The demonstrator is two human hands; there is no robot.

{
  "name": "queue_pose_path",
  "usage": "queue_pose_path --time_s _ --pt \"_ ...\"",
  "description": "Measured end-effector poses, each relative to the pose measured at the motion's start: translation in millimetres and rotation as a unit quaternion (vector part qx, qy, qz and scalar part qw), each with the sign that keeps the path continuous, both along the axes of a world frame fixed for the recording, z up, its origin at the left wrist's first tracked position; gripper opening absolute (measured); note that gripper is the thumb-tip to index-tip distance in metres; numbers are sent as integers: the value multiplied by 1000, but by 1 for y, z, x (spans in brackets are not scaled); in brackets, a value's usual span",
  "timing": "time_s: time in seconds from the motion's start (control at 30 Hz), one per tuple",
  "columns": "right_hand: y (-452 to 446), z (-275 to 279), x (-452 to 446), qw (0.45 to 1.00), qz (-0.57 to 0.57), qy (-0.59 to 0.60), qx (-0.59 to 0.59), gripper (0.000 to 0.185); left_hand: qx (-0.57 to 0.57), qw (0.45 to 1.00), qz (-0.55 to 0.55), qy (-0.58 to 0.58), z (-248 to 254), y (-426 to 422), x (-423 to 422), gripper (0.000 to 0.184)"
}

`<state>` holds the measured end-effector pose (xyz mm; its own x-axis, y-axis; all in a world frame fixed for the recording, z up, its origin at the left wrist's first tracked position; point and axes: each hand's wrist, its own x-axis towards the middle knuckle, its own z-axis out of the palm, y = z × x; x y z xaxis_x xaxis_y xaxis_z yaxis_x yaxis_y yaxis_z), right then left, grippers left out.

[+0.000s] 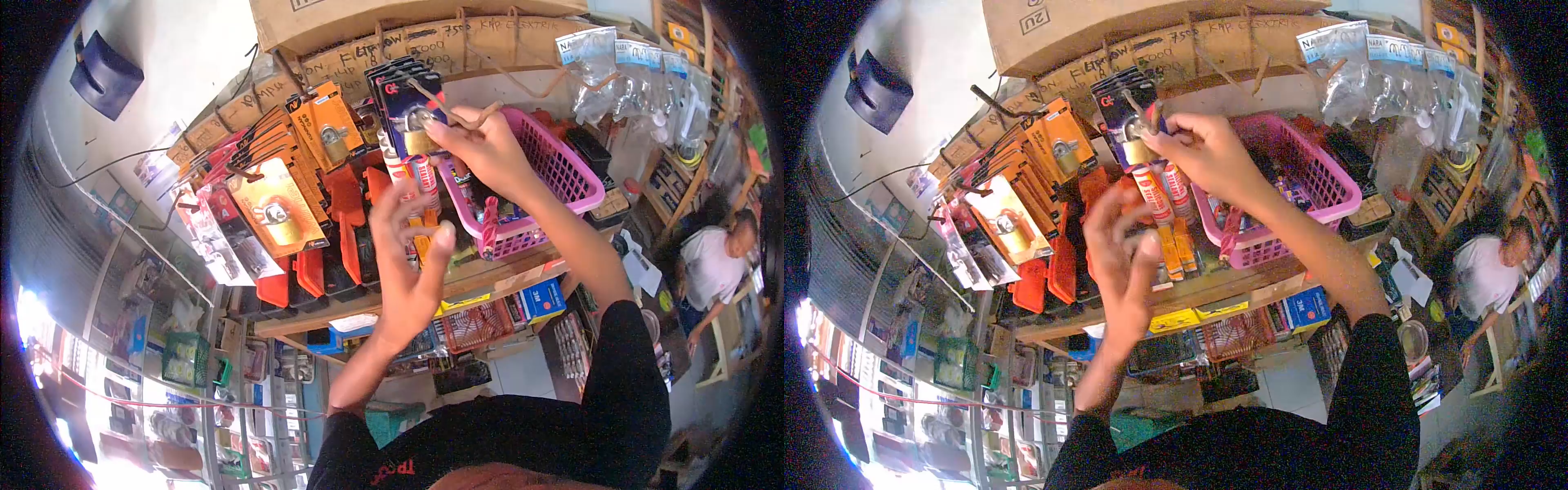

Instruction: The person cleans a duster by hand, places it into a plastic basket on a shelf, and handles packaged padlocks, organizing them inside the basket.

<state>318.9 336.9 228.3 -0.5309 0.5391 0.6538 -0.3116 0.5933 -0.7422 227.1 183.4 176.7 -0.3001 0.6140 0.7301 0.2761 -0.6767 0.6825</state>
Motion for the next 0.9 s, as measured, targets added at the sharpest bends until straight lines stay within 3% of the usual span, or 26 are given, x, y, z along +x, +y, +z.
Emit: queue_pose_path --time_s 0.13,0.3,0.33,0.43,0.57,0.63,0.77,0.9 --pt "5 1 -1 999 -3 -49 -11 29 -56 982 -12 179 -31 -9 -10 46" --pt "22 -18 33 975 -36 -216 27 42 -159 947 -34 276 -40 -24 -18 45" --pt "25 -16 43 944 -38 -326 11 51 -173 945 -41 275 -44 -25 -20 45" --pt "56 -42 57 827 -72 -556 40 54 -203 934 -47 290 -47 -25 -21 49" --pt "89 -84 61 864 -35 -491 103 53 -200 932 -56 297 -57 -6 -14 56" --pt "86 -83 58 890 0 -450 76 48 -206 934 -70 282 -57 6 -5 58" --pt "72 -62 56 884 -37 -454 101 43 -112 938 0 327 -64 39 6 53" --pt "87 -68 47 916 43 -386 102 45 -70 947 20 313 -64 47 16 51"
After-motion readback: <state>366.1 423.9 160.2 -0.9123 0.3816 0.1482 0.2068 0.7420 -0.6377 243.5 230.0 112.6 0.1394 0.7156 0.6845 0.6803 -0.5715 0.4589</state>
